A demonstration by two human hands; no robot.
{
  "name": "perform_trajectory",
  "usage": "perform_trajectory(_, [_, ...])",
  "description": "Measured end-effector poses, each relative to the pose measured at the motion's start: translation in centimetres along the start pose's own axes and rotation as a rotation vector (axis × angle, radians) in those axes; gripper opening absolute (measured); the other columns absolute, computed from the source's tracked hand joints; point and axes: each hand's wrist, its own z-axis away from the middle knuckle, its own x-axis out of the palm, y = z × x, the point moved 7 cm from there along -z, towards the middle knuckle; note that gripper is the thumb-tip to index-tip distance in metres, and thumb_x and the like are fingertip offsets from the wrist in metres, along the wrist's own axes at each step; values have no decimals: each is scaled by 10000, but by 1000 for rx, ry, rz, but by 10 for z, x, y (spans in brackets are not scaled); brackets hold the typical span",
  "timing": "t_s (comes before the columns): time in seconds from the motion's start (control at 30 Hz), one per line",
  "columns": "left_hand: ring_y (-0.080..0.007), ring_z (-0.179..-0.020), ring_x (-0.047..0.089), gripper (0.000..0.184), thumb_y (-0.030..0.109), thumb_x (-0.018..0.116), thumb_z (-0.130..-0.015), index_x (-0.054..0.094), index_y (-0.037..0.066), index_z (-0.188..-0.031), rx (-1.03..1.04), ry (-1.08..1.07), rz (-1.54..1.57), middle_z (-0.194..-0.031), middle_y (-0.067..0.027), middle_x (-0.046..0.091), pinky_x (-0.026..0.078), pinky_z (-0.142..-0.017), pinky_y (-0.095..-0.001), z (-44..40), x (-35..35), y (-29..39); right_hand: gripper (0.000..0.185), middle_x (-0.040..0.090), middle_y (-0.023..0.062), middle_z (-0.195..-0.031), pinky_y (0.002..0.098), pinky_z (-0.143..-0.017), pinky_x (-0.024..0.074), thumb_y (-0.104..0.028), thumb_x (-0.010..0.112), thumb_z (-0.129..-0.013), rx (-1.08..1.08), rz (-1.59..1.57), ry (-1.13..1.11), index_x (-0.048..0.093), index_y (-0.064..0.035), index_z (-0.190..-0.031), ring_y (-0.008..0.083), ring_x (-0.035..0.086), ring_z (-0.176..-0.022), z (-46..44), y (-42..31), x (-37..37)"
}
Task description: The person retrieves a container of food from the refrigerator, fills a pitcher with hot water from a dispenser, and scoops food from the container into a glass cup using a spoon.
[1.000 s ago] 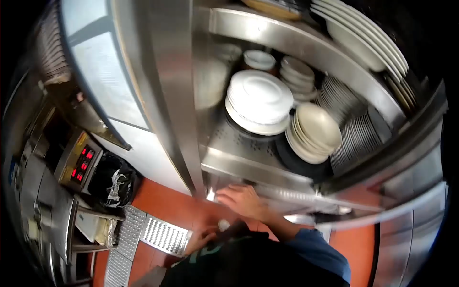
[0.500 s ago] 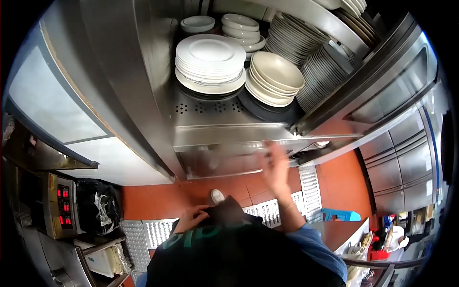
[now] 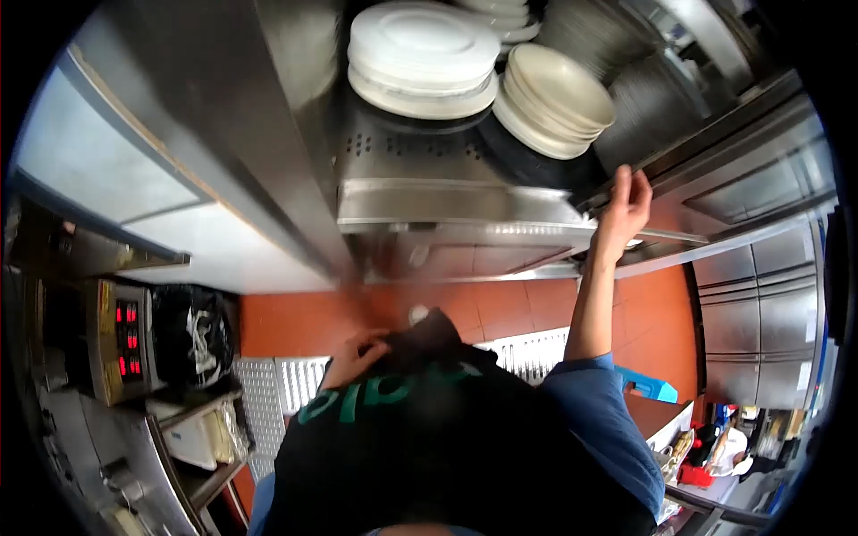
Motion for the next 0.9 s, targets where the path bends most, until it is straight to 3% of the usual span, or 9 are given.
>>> perform_trajectory(0.07, [-172,-873,634,338,147,588,-898,562,8,-1205,-31,-6,66,-939,-105,677,488,-802,-288,5,0,18,479,597,77,-952,255,-797,440,-276,718,-836,25,-81,58,563,50,-1151,131,535,-854,13,-10,12])
perform_trajectory(0.1, [-171,-876,632,337,151,589,-897,564,7,-1200,-29,-20,90,-939,-103,675,485,-804,-288,-1,2,28,480,601,71,-942,258,-798,441,-266,732,-825,-92,-70,50,568,48,-1149,133,536,-835,20,-14,16])
perform_trajectory(0.2, [-166,-867,628,336,157,593,-893,569,12,-1195,-37,-94,44,-938,-98,677,482,-801,-282,-16,17,39,419,625,80,-1012,276,-790,485,-207,703,-849,-26,-197,-225,574,23,-1175,143,572,-929,44,-29,26])
perform_trajectory(0.23, [-149,-923,602,349,158,560,-932,519,36,-1256,-56,-189,-72,-982,-82,651,464,-836,-274,-19,21,48,382,624,94,-1058,277,-771,507,-161,679,-862,-86,-152,-234,574,12,-1187,148,585,-949,49,-40,22])
perform_trajectory(0.33, [-151,-824,615,318,149,596,-891,582,14,-1178,13,-142,-128,-931,-81,675,476,-768,-258,-32,31,64,443,546,160,-1220,346,-860,472,-96,688,-814,-615,209,-4,544,5,-1220,267,531,-1087,53,-85,-4])
perform_trajectory(0.37, [-140,-829,606,321,147,590,-896,576,17,-1190,-33,-160,-51,-926,-76,675,472,-771,-256,-34,34,56,530,492,200,-1278,400,-940,407,-107,707,-778,-654,261,15,505,12,-1254,331,462,-1161,49,-80,-8])
perform_trajectory(0.47, [-135,-852,599,329,146,580,-905,564,16,-1207,-44,-135,51,-929,-80,674,465,-792,-254,-29,37,39,656,422,244,-1332,460,-1001,333,-181,714,-777,-657,420,51,419,22,-1326,391,406,-1197,44,-63,-4])
perform_trajectory(0.73, [-132,-880,602,319,138,570,-916,554,4,-1206,-67,-51,101,-928,-84,667,462,-827,-251,-14,32,33,691,339,242,-1418,462,-989,355,-156,714,-733,-729,371,-136,432,-32,-1352,400,398,-1229,80,-59,47])
perform_trajectory(0.9, [-123,-871,599,321,126,584,-908,555,10,-1206,-85,-11,119,-906,-71,659,460,-820,-245,-7,30,32,796,298,263,-1433,472,-1014,338,-157,724,-685,-752,378,-206,371,-9,-1384,434,342,-1289,107,-71,73])
